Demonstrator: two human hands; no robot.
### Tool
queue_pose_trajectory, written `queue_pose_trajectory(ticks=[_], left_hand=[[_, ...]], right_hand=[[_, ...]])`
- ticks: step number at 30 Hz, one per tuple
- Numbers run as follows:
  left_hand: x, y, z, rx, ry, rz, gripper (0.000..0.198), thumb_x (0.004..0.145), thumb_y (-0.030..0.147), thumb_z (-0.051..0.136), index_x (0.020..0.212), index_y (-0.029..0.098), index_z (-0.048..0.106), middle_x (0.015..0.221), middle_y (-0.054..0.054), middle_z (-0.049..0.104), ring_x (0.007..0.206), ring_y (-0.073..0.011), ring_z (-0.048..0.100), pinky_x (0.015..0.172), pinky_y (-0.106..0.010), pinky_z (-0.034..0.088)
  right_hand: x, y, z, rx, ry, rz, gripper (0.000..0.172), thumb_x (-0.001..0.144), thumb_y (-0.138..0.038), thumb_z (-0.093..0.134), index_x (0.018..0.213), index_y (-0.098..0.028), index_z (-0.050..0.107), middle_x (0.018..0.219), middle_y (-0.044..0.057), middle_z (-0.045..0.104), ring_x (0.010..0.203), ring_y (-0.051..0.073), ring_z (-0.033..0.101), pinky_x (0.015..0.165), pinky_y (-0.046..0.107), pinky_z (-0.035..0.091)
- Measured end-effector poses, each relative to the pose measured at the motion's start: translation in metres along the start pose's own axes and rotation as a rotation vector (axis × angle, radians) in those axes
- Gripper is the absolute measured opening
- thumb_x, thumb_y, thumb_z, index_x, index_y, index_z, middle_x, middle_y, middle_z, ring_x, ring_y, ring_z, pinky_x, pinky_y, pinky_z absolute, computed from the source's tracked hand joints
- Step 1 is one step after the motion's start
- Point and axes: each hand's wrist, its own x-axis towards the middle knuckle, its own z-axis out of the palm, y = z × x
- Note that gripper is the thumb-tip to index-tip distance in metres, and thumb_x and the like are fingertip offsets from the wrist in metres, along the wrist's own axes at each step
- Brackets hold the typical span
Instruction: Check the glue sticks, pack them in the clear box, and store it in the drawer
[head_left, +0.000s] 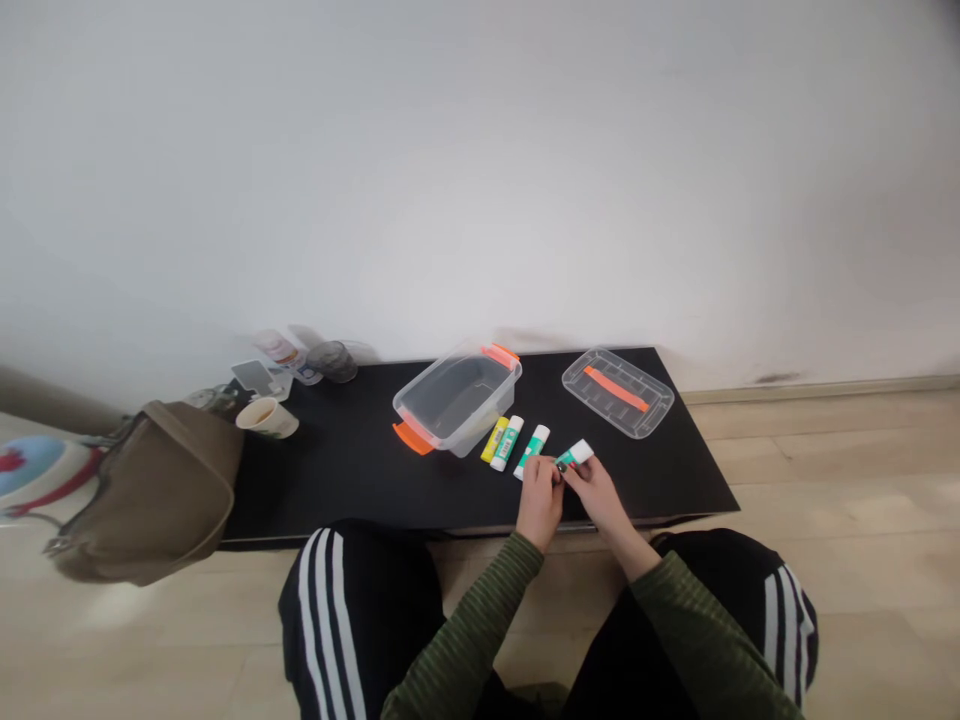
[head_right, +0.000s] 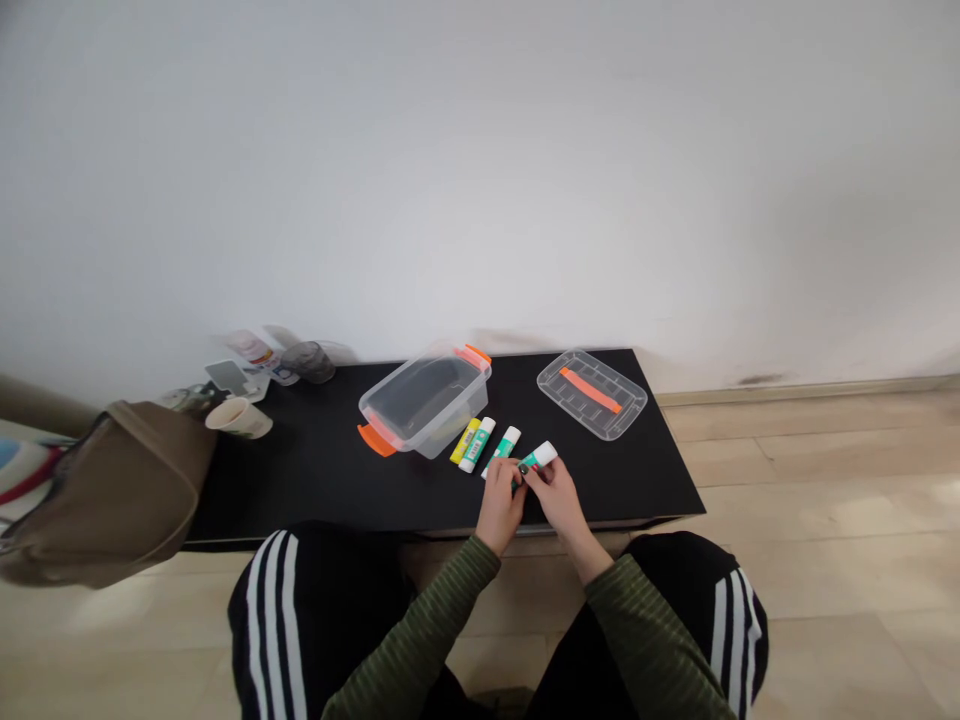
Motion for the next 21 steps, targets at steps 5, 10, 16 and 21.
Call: queue_pose_trajectory(ticks=[5, 10, 16, 21], left_hand=[[-0.005, 0.004, -0.008, 0.025, -0.042, -0.014, 0.02, 0.08, 0.005, 0.056, 0.084, 0.021, 0.045, 0.107, -0.008, 0.054, 0.104, -0.0225, 0.053, 0.091, -0.042, 0.046], [-0.012, 0.017, -0.042, 0.115, -0.054, 0.03, 0.02, 0.081, 0.007, 0.056, 0.094, 0.021, 0.05, 0.115, -0.011, 0.052, 0.113, -0.0241, 0.052, 0.097, -0.044, 0.046], [0.021, 0.024, -0.135, 0.278, 0.172, 0.103, 0.017, 0.084, 0.011, 0.054, 0.097, 0.021, 0.052, 0.115, -0.011, 0.053, 0.113, -0.0247, 0.053, 0.099, -0.045, 0.044], [0.065, -0.004, -0.208, 0.418, 0.345, -0.038, 0.02, 0.083, 0.018, 0.057, 0.102, 0.02, 0.053, 0.118, -0.012, 0.051, 0.119, -0.0282, 0.047, 0.106, -0.05, 0.036]], right_hand=[[-0.001, 0.004, 0.005, -0.006, -0.026, 0.088, 0.05, 0.061, -0.059, 0.077, 0.089, -0.021, 0.06, 0.089, 0.007, 0.073, 0.092, 0.028, 0.069, 0.08, 0.039, 0.056], [0.004, 0.007, 0.002, 0.088, 0.016, 0.166, 0.053, 0.062, -0.059, 0.077, 0.094, -0.022, 0.057, 0.086, 0.003, 0.07, 0.081, 0.023, 0.07, 0.072, 0.039, 0.059], [0.01, 0.001, -0.004, 0.042, 0.022, 0.104, 0.048, 0.068, -0.059, 0.074, 0.094, -0.022, 0.059, 0.086, 0.003, 0.069, 0.079, 0.022, 0.069, 0.07, 0.038, 0.06], [0.016, -0.015, -0.005, 0.005, -0.007, 0.07, 0.046, 0.067, -0.056, 0.077, 0.094, -0.022, 0.062, 0.084, 0.003, 0.068, 0.077, 0.022, 0.068, 0.065, 0.036, 0.06]])
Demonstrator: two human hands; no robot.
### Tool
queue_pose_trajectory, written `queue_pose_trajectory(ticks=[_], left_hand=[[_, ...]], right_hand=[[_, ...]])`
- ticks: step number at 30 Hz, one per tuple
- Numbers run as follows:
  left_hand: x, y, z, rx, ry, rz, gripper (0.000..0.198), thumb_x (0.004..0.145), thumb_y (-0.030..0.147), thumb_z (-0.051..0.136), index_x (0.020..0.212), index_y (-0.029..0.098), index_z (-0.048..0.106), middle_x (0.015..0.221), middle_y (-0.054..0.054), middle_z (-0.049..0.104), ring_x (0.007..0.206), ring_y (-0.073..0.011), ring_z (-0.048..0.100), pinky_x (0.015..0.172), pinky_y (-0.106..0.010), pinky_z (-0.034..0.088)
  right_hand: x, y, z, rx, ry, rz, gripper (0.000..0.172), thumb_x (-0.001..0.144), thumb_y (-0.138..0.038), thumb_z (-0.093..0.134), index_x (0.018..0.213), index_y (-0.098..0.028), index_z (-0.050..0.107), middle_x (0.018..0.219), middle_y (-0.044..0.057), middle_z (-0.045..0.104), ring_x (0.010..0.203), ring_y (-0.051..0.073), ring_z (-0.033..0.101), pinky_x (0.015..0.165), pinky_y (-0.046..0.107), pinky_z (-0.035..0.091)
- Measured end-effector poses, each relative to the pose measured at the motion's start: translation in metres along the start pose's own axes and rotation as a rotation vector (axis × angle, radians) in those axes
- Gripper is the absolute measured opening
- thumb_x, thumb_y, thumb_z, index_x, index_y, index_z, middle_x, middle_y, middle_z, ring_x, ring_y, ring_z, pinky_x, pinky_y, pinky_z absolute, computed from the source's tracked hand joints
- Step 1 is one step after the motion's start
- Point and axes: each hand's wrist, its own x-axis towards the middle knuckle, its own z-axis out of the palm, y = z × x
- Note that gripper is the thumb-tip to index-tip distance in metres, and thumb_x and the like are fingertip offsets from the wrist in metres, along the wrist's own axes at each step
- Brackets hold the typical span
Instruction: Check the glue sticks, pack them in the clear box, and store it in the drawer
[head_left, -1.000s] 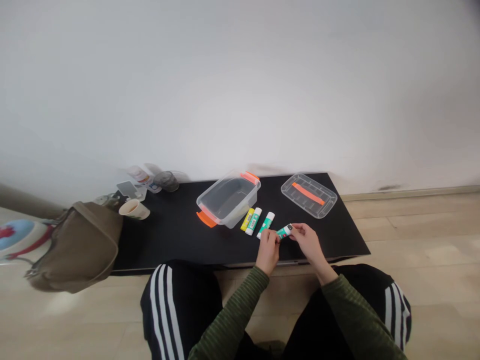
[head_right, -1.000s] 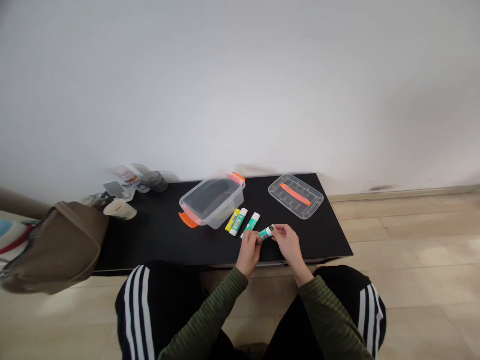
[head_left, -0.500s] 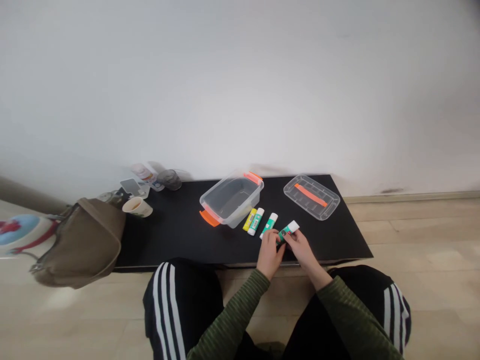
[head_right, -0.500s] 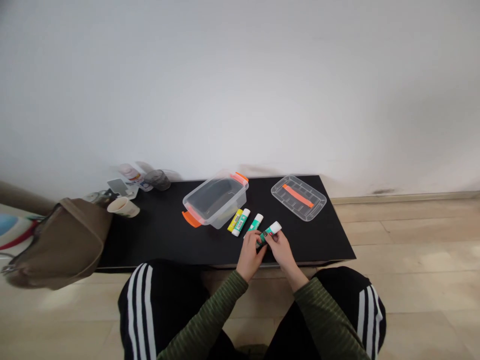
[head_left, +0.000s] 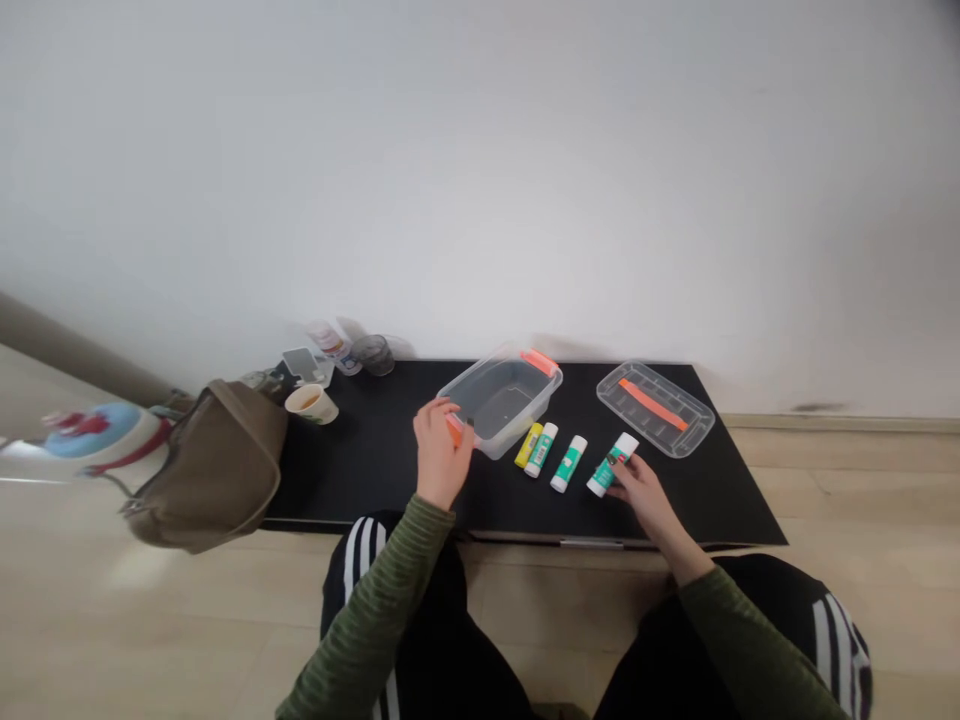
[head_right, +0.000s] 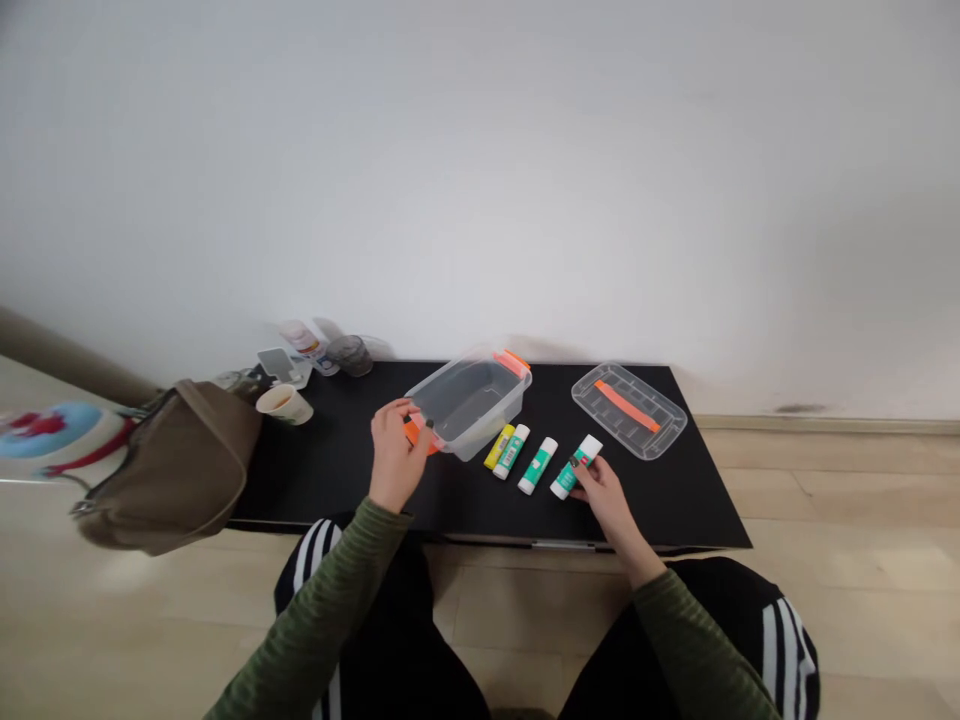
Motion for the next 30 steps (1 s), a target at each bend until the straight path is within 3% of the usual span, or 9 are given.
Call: queue_pose_trajectory(ticks=[3, 7, 10, 14, 18, 21, 25, 30], left_hand=[[0.018, -0.036, 0.002, -0.072, 0.027, -0.163, 0.029, 0.081, 0.023, 0.06, 0.109, 0.021, 0.054, 0.125, -0.012, 0.05, 0.123, -0.0278, 0.044, 0.105, -0.048, 0.037], [0.024, -0.07, 0.018, -0.377, 0.044, -0.539, 0.035, 0.078, 0.028, 0.063, 0.111, 0.022, 0.057, 0.122, -0.009, 0.055, 0.119, -0.0243, 0.05, 0.101, -0.042, 0.042], [0.025, -0.076, 0.026, -0.628, -0.007, -0.708, 0.029, 0.077, 0.029, 0.063, 0.104, 0.019, 0.06, 0.11, -0.008, 0.062, 0.108, -0.0221, 0.058, 0.096, -0.039, 0.046], [0.026, -0.074, 0.029, -0.735, 0.025, -0.715, 0.027, 0.074, 0.026, 0.065, 0.1, 0.018, 0.061, 0.105, -0.007, 0.066, 0.098, -0.0189, 0.062, 0.091, -0.035, 0.048], [0.025, -0.074, 0.03, -0.805, -0.019, -0.746, 0.027, 0.073, 0.029, 0.067, 0.096, 0.017, 0.063, 0.092, -0.006, 0.067, 0.085, -0.0171, 0.063, 0.083, -0.032, 0.049], [0.024, -0.074, 0.031, -0.867, -0.065, -0.791, 0.026, 0.071, 0.034, 0.068, 0.088, 0.015, 0.065, 0.079, -0.003, 0.065, 0.074, -0.0154, 0.061, 0.075, -0.03, 0.048], [0.023, -0.075, 0.032, -0.907, -0.091, -0.815, 0.026, 0.07, 0.036, 0.069, 0.085, 0.015, 0.064, 0.071, 0.0, 0.062, 0.067, -0.0133, 0.058, 0.067, -0.027, 0.047], [0.022, -0.075, 0.033, -0.915, -0.08, -0.796, 0.032, 0.071, 0.038, 0.069, 0.092, 0.015, 0.063, 0.078, -0.001, 0.063, 0.072, -0.0137, 0.06, 0.07, -0.027, 0.047]], right_hand=[[0.005, -0.021, 0.005, -0.073, -0.018, -0.055, 0.045, 0.068, -0.056, 0.076, 0.095, -0.022, 0.063, 0.085, 0.003, 0.068, 0.077, 0.022, 0.068, 0.064, 0.035, 0.059], [0.015, -0.067, 0.029, -0.27, -0.078, -0.264, 0.042, 0.073, -0.057, 0.07, 0.096, -0.022, 0.064, 0.086, 0.004, 0.069, 0.08, 0.023, 0.066, 0.067, 0.035, 0.057], [0.026, -0.102, 0.07, -0.387, -0.171, -0.456, 0.038, 0.081, -0.053, 0.064, 0.102, -0.022, 0.064, 0.096, 0.005, 0.07, 0.09, 0.024, 0.066, 0.08, 0.037, 0.054], [0.045, -0.125, 0.146, -0.608, -0.284, -0.57, 0.04, 0.089, -0.043, 0.056, 0.122, -0.021, 0.055, 0.11, 0.007, 0.069, 0.099, 0.023, 0.065, 0.087, 0.036, 0.051], [0.067, -0.119, 0.212, -1.232, -0.351, -0.419, 0.041, 0.091, -0.038, 0.054, 0.122, -0.013, 0.054, 0.11, 0.016, 0.07, 0.101, 0.029, 0.066, 0.084, 0.037, 0.051], [0.079, -0.102, 0.244, -1.536, -0.478, -0.243, 0.034, 0.082, -0.034, 0.065, 0.109, -0.013, 0.065, 0.111, 0.019, 0.07, 0.101, 0.032, 0.068, 0.079, 0.033, 0.051], [0.088, -0.074, 0.267, -1.583, -0.54, -0.132, 0.017, 0.063, -0.016, 0.078, 0.078, -0.012, 0.073, 0.087, 0.018, 0.075, 0.085, 0.033, 0.072, 0.068, 0.032, 0.052], [0.095, -0.051, 0.278, -1.576, -0.595, -0.068, 0.011, 0.054, -0.006, 0.077, 0.059, -0.014, 0.07, 0.057, 0.008, 0.069, 0.063, 0.026, 0.07, 0.059, 0.029, 0.052]])
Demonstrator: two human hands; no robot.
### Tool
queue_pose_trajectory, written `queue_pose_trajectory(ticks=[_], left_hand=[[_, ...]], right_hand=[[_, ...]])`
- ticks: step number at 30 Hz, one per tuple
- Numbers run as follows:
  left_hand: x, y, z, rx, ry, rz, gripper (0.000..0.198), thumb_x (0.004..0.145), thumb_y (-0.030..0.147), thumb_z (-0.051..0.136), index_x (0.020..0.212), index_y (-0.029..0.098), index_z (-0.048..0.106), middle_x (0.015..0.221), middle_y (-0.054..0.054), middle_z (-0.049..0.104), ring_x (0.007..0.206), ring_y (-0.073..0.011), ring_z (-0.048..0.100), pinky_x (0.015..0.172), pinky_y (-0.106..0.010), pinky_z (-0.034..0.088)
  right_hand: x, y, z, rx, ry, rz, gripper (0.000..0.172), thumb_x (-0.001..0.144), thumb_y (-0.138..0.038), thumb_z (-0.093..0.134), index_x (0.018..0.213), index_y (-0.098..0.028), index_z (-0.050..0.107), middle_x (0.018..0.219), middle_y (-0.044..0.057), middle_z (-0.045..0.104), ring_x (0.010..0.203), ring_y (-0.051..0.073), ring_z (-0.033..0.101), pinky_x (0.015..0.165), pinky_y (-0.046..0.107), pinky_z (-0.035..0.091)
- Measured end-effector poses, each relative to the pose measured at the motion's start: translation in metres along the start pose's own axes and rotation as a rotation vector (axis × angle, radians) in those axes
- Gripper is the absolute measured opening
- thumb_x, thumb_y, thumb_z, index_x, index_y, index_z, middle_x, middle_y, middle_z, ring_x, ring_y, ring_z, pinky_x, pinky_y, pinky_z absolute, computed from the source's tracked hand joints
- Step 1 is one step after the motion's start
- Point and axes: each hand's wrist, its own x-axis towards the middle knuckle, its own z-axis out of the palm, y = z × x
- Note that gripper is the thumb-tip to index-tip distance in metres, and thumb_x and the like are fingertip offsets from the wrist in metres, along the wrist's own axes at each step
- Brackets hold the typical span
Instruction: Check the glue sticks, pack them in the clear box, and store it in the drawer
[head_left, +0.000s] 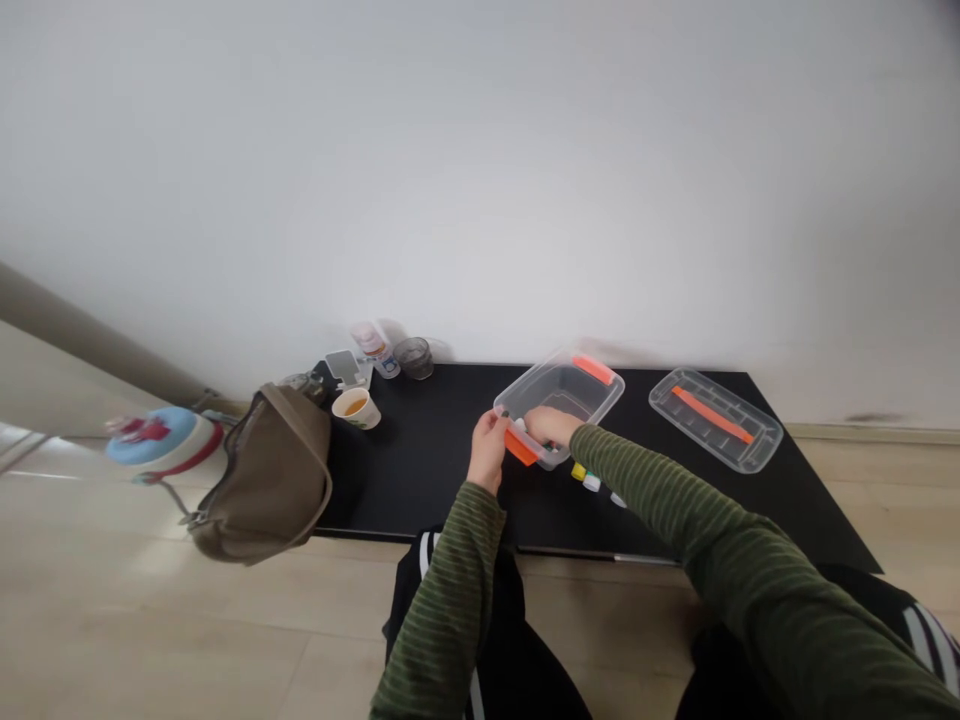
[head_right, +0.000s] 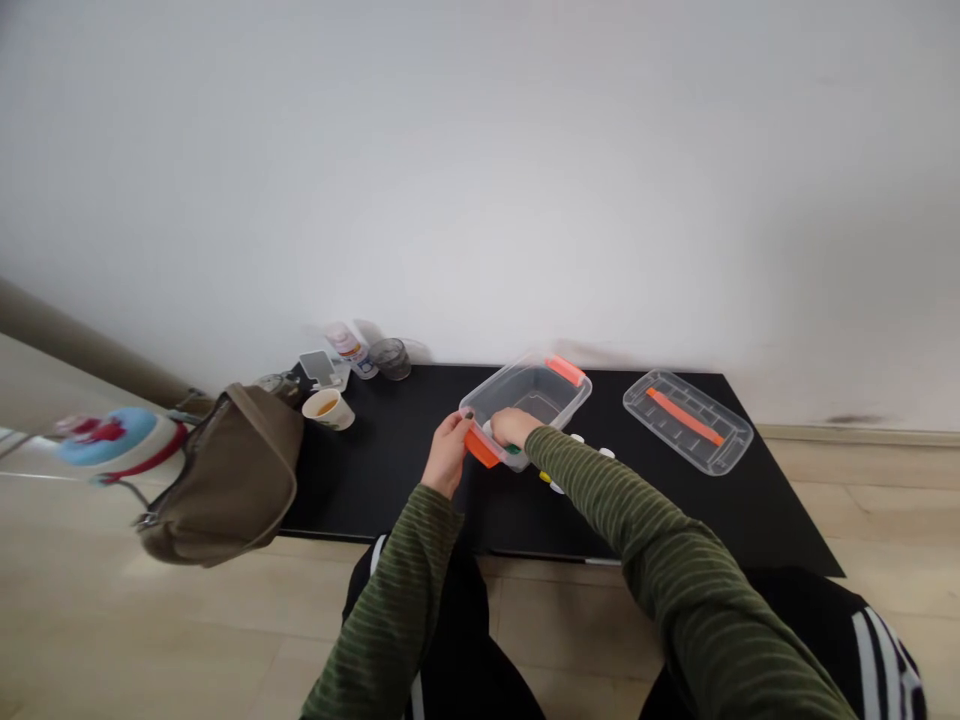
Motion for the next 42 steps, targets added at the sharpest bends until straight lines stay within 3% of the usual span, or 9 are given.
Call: queue_pose_trajectory(ticks=[5, 10, 16, 19, 21, 24, 30, 36, 42], left_hand=[[-0.002, 0.001, 0.002, -0.01, 0.009, -0.003, 0.03, 0.072, 0.037, 0.069, 0.093, 0.015, 0.063, 0.08, -0.002, 0.063, 0.073, -0.0142, 0.06, 0.071, -0.028, 0.048], [-0.001, 0.002, 0.003, -0.015, 0.021, -0.004, 0.029, 0.072, 0.036, 0.069, 0.091, 0.015, 0.063, 0.079, -0.002, 0.063, 0.071, -0.0134, 0.059, 0.071, -0.028, 0.047], [-0.001, 0.0, 0.004, -0.02, 0.041, 0.002, 0.032, 0.068, 0.036, 0.071, 0.091, 0.014, 0.063, 0.078, -0.001, 0.064, 0.071, -0.0132, 0.059, 0.071, -0.026, 0.046], [0.0, -0.001, 0.005, -0.016, 0.062, -0.002, 0.03, 0.068, 0.033, 0.069, 0.092, 0.015, 0.064, 0.078, -0.001, 0.064, 0.071, -0.0133, 0.059, 0.071, -0.026, 0.046], [0.001, -0.001, 0.006, -0.004, 0.091, -0.014, 0.027, 0.069, 0.031, 0.068, 0.091, 0.015, 0.064, 0.078, 0.0, 0.063, 0.071, -0.0126, 0.058, 0.071, -0.026, 0.045], [0.002, -0.002, 0.006, -0.002, 0.106, -0.013, 0.024, 0.068, 0.03, 0.066, 0.089, 0.017, 0.064, 0.077, 0.001, 0.062, 0.071, -0.0126, 0.058, 0.072, -0.026, 0.045], [-0.004, 0.0, 0.009, -0.015, 0.1, -0.004, 0.03, 0.066, 0.027, 0.068, 0.094, 0.016, 0.063, 0.086, -0.003, 0.066, 0.081, -0.0165, 0.062, 0.08, -0.032, 0.047], [-0.007, -0.002, 0.008, -0.012, 0.075, -0.003, 0.034, 0.066, 0.027, 0.07, 0.097, 0.016, 0.062, 0.09, -0.004, 0.067, 0.084, -0.0178, 0.063, 0.083, -0.033, 0.048], [-0.006, -0.003, 0.006, -0.024, 0.026, 0.027, 0.036, 0.068, 0.034, 0.072, 0.097, 0.016, 0.062, 0.093, -0.004, 0.067, 0.084, -0.0173, 0.063, 0.08, -0.032, 0.048]], right_hand=[[0.004, 0.002, 0.005, 0.011, -0.06, -0.02, 0.013, 0.052, -0.006, 0.079, 0.054, -0.015, 0.069, 0.046, 0.004, 0.064, 0.052, 0.023, 0.067, 0.056, 0.03, 0.053], [-0.002, 0.001, 0.002, 0.007, -0.013, -0.061, 0.013, 0.055, -0.002, 0.076, 0.061, -0.013, 0.073, 0.059, 0.01, 0.072, 0.066, 0.027, 0.072, 0.066, 0.034, 0.056], [-0.042, 0.018, -0.032, 0.118, 0.246, -0.204, 0.02, 0.077, -0.011, 0.063, 0.093, -0.015, 0.075, 0.1, 0.013, 0.076, 0.098, 0.025, 0.07, 0.086, 0.031, 0.052], [-0.089, 0.053, -0.038, 0.415, 0.47, -0.321, 0.025, 0.086, -0.018, 0.054, 0.105, -0.018, 0.07, 0.099, 0.006, 0.076, 0.088, 0.017, 0.071, 0.083, 0.026, 0.053], [-0.119, 0.084, -0.025, 0.603, 0.538, -0.222, 0.021, 0.09, -0.03, 0.052, 0.097, -0.02, 0.068, 0.086, 0.003, 0.076, 0.072, 0.015, 0.071, 0.07, 0.024, 0.054], [-0.143, 0.132, 0.015, 0.629, 0.562, 0.112, 0.023, 0.089, -0.037, 0.051, 0.077, -0.02, 0.061, 0.065, 0.001, 0.07, 0.056, 0.014, 0.067, 0.056, 0.022, 0.051], [-0.129, 0.169, 0.095, 0.669, 0.327, 0.465, 0.026, 0.088, -0.043, 0.053, 0.074, -0.021, 0.05, 0.058, 0.001, 0.066, 0.046, 0.014, 0.066, 0.047, 0.021, 0.047], [-0.122, 0.165, 0.105, 0.676, 0.33, 0.507, 0.034, 0.084, -0.053, 0.056, 0.082, -0.02, 0.053, 0.058, 0.002, 0.067, 0.045, 0.016, 0.066, 0.048, 0.022, 0.047], [-0.126, 0.164, 0.1, 0.663, 0.322, 0.524, 0.026, 0.082, -0.046, 0.057, 0.082, -0.02, 0.055, 0.048, 0.0, 0.063, 0.049, 0.018, 0.068, 0.055, 0.023, 0.047]])
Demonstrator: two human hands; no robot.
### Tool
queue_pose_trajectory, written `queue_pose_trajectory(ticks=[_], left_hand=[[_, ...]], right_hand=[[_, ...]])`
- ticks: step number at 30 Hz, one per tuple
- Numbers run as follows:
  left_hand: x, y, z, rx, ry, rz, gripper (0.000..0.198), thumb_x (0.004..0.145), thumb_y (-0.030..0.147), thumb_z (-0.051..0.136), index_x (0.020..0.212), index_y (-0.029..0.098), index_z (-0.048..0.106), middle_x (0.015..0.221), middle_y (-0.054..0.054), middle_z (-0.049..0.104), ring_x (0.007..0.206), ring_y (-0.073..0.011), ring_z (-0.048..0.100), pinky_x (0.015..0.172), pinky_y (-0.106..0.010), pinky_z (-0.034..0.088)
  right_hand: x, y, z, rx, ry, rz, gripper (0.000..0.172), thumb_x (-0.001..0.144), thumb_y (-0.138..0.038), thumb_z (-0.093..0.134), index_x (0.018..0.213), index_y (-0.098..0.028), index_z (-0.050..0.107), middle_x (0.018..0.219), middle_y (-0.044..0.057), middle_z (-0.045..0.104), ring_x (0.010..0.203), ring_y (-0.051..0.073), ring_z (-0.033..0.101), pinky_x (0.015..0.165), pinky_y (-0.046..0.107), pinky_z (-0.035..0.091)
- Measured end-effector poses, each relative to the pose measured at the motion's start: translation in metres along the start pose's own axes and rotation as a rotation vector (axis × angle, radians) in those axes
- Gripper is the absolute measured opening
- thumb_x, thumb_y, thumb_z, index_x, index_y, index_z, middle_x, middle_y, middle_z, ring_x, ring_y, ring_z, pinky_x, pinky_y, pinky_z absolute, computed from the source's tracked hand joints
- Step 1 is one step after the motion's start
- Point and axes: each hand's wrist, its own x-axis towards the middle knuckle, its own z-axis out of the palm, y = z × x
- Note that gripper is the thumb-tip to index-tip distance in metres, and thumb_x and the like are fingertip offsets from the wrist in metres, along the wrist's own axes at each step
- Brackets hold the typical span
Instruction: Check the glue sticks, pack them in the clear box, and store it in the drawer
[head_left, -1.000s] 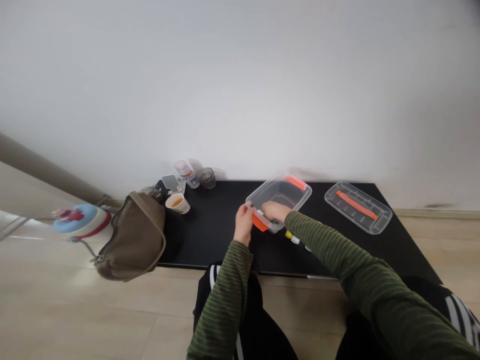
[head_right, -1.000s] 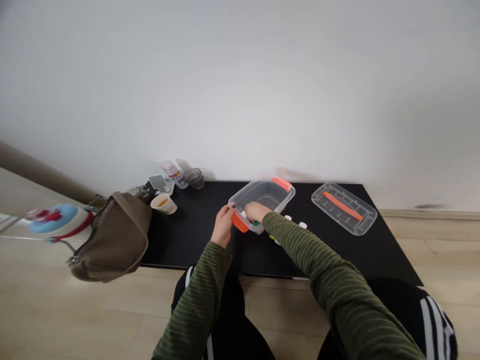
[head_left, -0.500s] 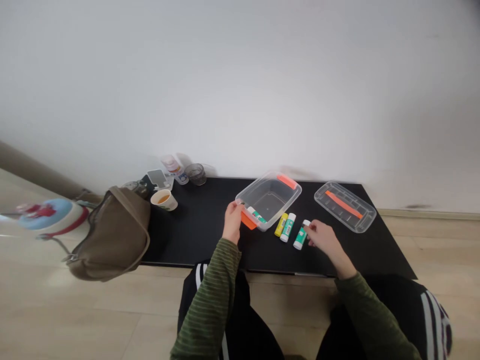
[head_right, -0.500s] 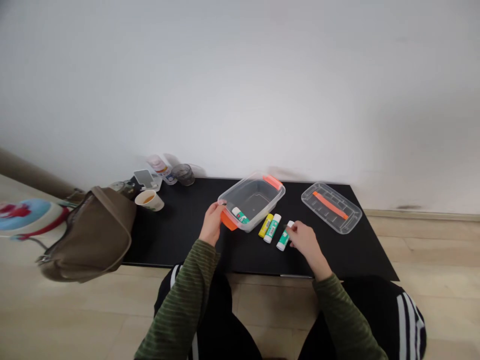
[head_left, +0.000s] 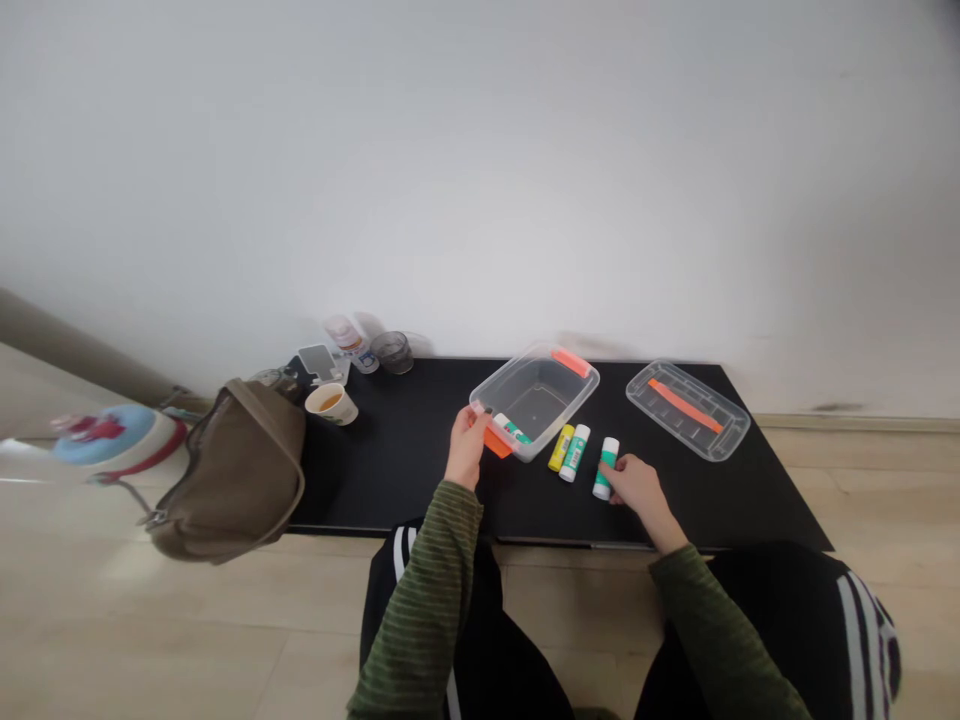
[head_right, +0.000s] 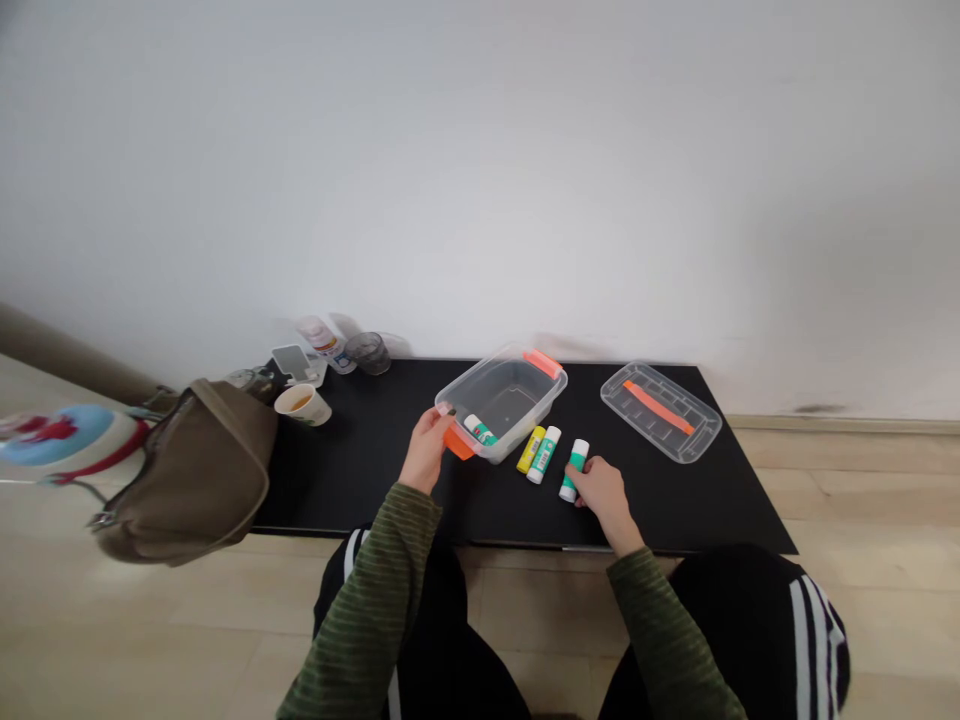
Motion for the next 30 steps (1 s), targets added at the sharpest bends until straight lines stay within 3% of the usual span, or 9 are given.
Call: queue_pose_trajectory(ticks=[4, 8, 12, 16, 19, 22, 26, 30], left_hand=[[0.0, -0.001, 0.0, -0.002, -0.019, 0.01, 0.037, 0.068, 0.036, 0.072, 0.098, 0.017, 0.062, 0.094, -0.005, 0.067, 0.085, -0.0174, 0.063, 0.08, -0.032, 0.048], [0.001, -0.002, -0.001, 0.007, -0.015, 0.012, 0.036, 0.067, 0.035, 0.073, 0.097, 0.017, 0.062, 0.093, -0.004, 0.067, 0.086, -0.0183, 0.063, 0.082, -0.033, 0.048], [0.002, -0.003, -0.001, 0.025, 0.002, 0.012, 0.034, 0.067, 0.032, 0.073, 0.096, 0.018, 0.062, 0.093, -0.004, 0.067, 0.086, -0.0182, 0.063, 0.082, -0.033, 0.048], [0.001, -0.001, 0.0, 0.023, -0.01, -0.002, 0.035, 0.068, 0.033, 0.073, 0.096, 0.017, 0.062, 0.091, -0.004, 0.067, 0.082, -0.017, 0.063, 0.079, -0.031, 0.049], [-0.001, 0.001, 0.0, 0.018, -0.018, 0.005, 0.037, 0.069, 0.036, 0.073, 0.098, 0.016, 0.062, 0.092, -0.004, 0.067, 0.082, -0.0166, 0.063, 0.079, -0.031, 0.048], [-0.001, 0.001, -0.001, 0.033, -0.03, 0.02, 0.037, 0.07, 0.036, 0.072, 0.099, 0.016, 0.061, 0.093, -0.005, 0.067, 0.083, -0.0165, 0.063, 0.079, -0.03, 0.048], [0.0, 0.0, -0.002, 0.046, -0.043, 0.016, 0.036, 0.071, 0.036, 0.071, 0.1, 0.015, 0.061, 0.094, -0.006, 0.067, 0.084, -0.0163, 0.063, 0.079, -0.03, 0.048], [0.001, -0.001, -0.003, 0.043, -0.045, 0.017, 0.036, 0.071, 0.035, 0.071, 0.1, 0.015, 0.062, 0.095, -0.006, 0.067, 0.084, -0.0167, 0.063, 0.08, -0.031, 0.049]], right_hand=[[-0.003, 0.003, -0.001, -0.035, 0.046, -0.052, 0.021, 0.08, -0.041, 0.056, 0.075, -0.021, 0.056, 0.044, 0.0, 0.06, 0.054, 0.019, 0.067, 0.059, 0.025, 0.046], [-0.005, -0.007, -0.016, 0.148, 0.193, -0.189, 0.021, 0.078, -0.042, 0.056, 0.074, -0.021, 0.057, 0.054, -0.001, 0.063, 0.052, 0.017, 0.062, 0.055, 0.026, 0.045], [-0.015, -0.062, -0.048, 0.307, 0.336, -0.5, 0.029, 0.077, -0.044, 0.057, 0.091, -0.019, 0.061, 0.072, 0.002, 0.068, 0.062, 0.017, 0.061, 0.058, 0.027, 0.045], [-0.017, -0.141, -0.06, 0.066, 0.274, -0.757, 0.026, 0.076, -0.036, 0.061, 0.096, -0.02, 0.061, 0.085, 0.003, 0.07, 0.071, 0.017, 0.062, 0.066, 0.027, 0.045], [-0.006, -0.181, -0.043, -0.293, 0.165, -0.751, 0.028, 0.077, -0.038, 0.061, 0.097, -0.018, 0.062, 0.091, 0.007, 0.071, 0.081, 0.02, 0.064, 0.07, 0.028, 0.045], [0.01, -0.198, -0.015, -0.625, -0.008, -0.64, 0.036, 0.078, -0.04, 0.064, 0.103, -0.015, 0.065, 0.105, 0.015, 0.07, 0.094, 0.027, 0.066, 0.073, 0.03, 0.048], [0.026, -0.203, 0.015, -0.747, -0.143, -0.555, 0.032, 0.069, -0.027, 0.075, 0.098, -0.015, 0.072, 0.111, 0.018, 0.07, 0.102, 0.032, 0.067, 0.08, 0.034, 0.051], [0.035, -0.208, 0.03, -0.792, -0.224, -0.503, 0.036, 0.063, -0.019, 0.078, 0.098, -0.013, 0.074, 0.109, 0.02, 0.071, 0.102, 0.035, 0.068, 0.082, 0.04, 0.054]])
